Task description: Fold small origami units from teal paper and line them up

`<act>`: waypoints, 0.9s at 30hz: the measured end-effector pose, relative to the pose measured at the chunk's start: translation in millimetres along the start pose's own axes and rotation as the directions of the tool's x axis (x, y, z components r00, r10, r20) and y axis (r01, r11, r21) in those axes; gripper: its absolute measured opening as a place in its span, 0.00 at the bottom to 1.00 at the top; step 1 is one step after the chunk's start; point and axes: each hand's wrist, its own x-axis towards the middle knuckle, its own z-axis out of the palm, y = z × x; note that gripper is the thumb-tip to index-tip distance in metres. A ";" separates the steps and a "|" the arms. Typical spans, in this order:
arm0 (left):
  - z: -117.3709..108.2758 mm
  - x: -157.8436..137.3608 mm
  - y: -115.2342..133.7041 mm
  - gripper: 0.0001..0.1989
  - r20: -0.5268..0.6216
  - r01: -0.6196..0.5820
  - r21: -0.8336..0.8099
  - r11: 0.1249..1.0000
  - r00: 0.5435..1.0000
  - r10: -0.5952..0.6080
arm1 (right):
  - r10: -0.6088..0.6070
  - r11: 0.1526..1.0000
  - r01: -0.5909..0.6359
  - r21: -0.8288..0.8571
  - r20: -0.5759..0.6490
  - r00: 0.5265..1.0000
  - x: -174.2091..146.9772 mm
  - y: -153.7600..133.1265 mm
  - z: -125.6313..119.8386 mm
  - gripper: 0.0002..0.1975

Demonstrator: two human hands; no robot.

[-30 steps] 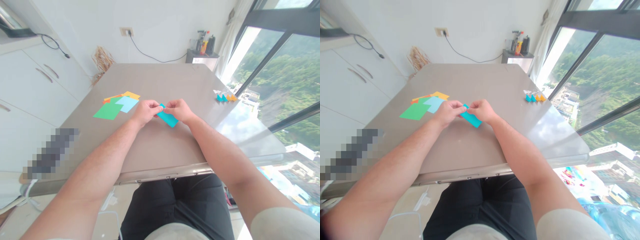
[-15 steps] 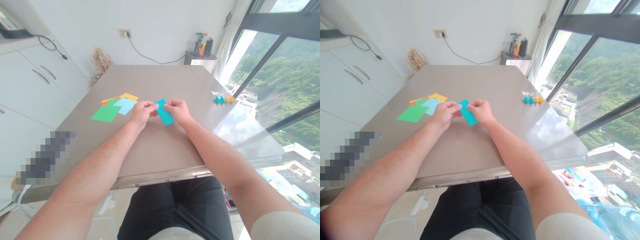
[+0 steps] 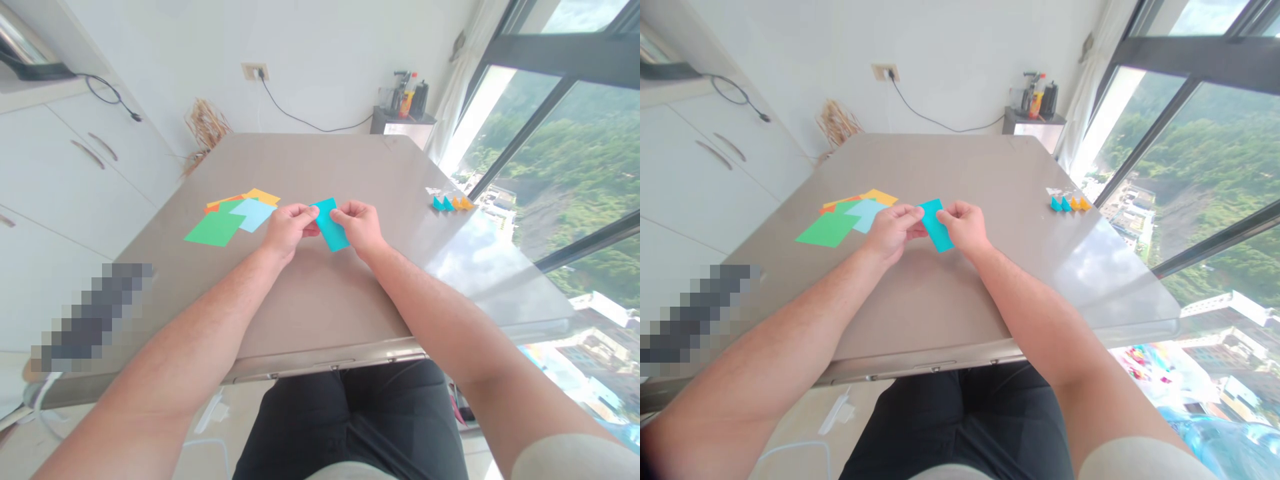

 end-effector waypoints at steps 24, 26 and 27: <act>0.8 -4.3 0.1 0.16 0.126 -0.017 0.193 0.981 0.992 -0.007 | 0.049 0.993 -0.043 0.114 -0.048 0.998 -1.7 -6.2 -2.9 0.12; 1.0 -4.3 0.4 0.16 0.140 -0.009 0.221 0.975 0.990 -0.023 | 0.047 0.992 -0.039 0.118 -0.066 0.997 -1.8 -6.2 -2.5 0.12; 1.1 -4.4 0.6 0.16 0.151 -0.006 0.239 0.971 0.988 -0.031 | 0.044 0.992 -0.035 0.120 -0.078 0.996 -1.7 -5.9 -2.3 0.12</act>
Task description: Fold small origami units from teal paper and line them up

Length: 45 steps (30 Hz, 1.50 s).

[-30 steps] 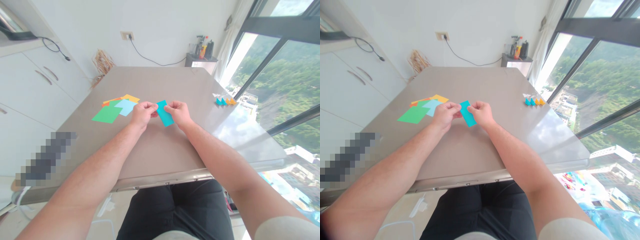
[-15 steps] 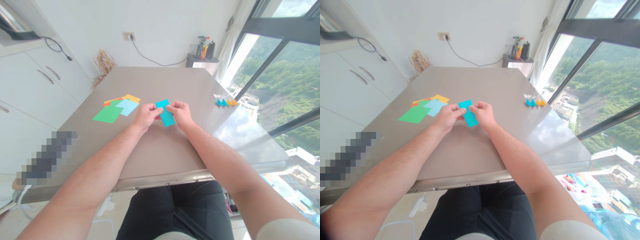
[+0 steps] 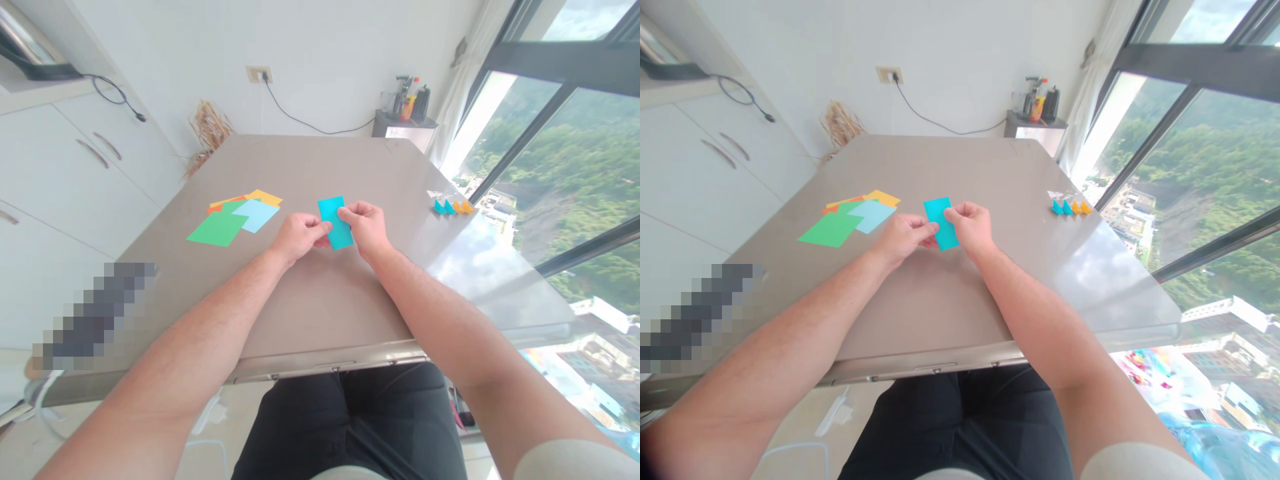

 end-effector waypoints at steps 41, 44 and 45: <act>-4.3 -2.1 1.1 0.11 0.126 -0.071 0.495 0.866 0.992 0.010 | -0.028 0.995 0.037 0.094 -0.094 0.995 8.2 4.8 -1.7 0.12; -3.7 -0.7 -3.3 0.10 0.101 -0.066 0.443 0.894 0.995 0.023 | -0.028 0.993 0.037 0.110 -0.081 0.996 7.5 5.2 -0.3 0.12; -3.2 -0.1 -5.0 0.10 0.094 -0.062 0.398 0.915 0.995 0.027 | -0.027 0.992 0.037 0.123 -0.079 0.997 7.7 5.8 -0.1 0.13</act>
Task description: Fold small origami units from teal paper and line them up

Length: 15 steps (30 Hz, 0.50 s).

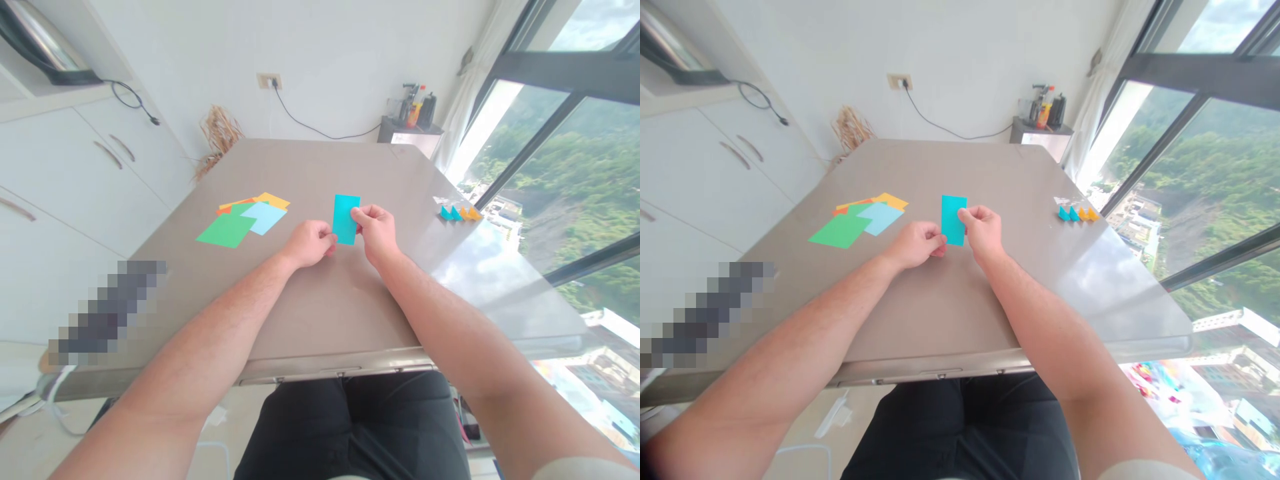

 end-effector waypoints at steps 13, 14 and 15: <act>3.2 3.3 1.3 0.13 -0.153 -0.034 -0.429 0.902 0.988 -0.036 | 0.016 1.000 -0.017 0.016 0.111 0.994 -2.5 2.7 2.1 0.14; 2.7 3.8 1.1 0.13 -0.168 -0.035 -0.434 0.900 0.985 -0.043 | 0.014 1.000 -0.016 0.008 0.126 0.992 -2.7 2.3 1.6 0.14; 2.0 4.5 0.8 0.13 -0.191 -0.038 -0.438 0.898 0.980 -0.052 | 0.014 1.000 -0.014 -0.002 0.146 0.989 -3.0 1.9 1.1 0.14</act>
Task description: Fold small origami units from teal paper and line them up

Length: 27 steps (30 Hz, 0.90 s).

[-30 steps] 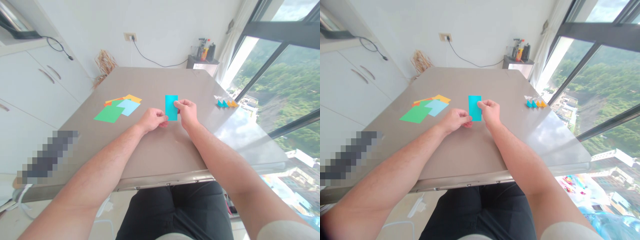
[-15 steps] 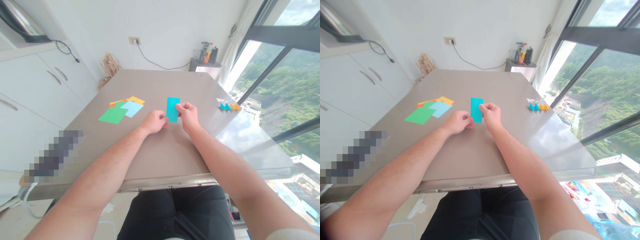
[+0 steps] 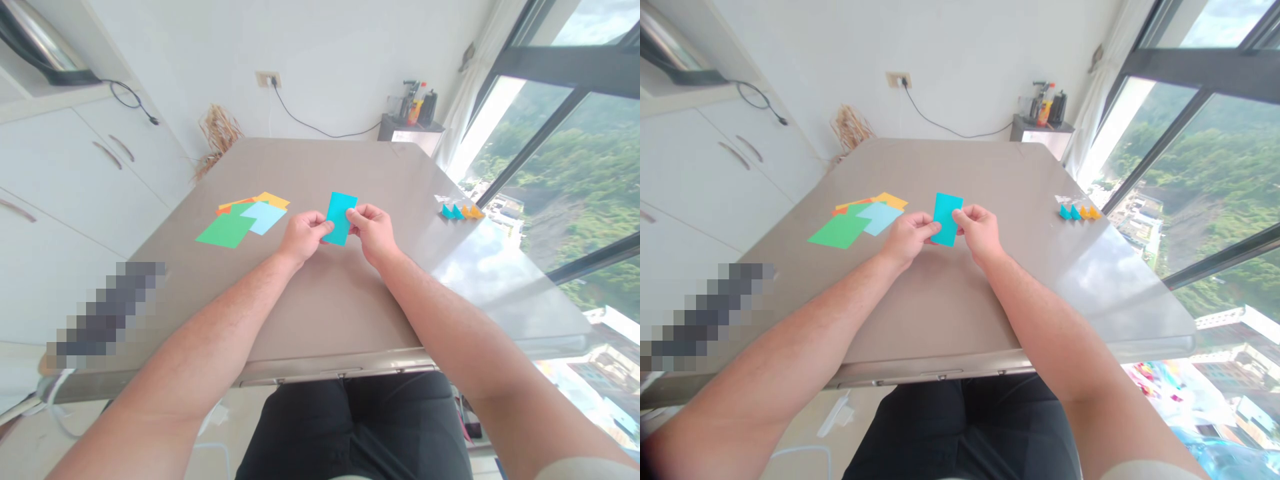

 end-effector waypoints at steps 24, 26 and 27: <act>-11.1 -1.3 6.4 0.08 0.142 -0.200 0.414 0.888 0.978 0.154 | 0.051 0.902 0.024 -0.430 0.163 0.985 -3.6 -5.0 -7.1 0.08; -12.0 -0.9 4.9 0.07 0.153 -0.210 0.402 0.891 0.975 0.160 | 0.054 0.900 0.022 -0.436 0.160 0.986 -4.4 -6.5 -6.9 0.08; -12.3 -0.8 4.2 0.07 0.158 -0.213 0.396 0.893 0.974 0.162 | 0.057 0.898 0.019 -0.440 0.158 0.986 -5.0 -7.4 -6.8 0.08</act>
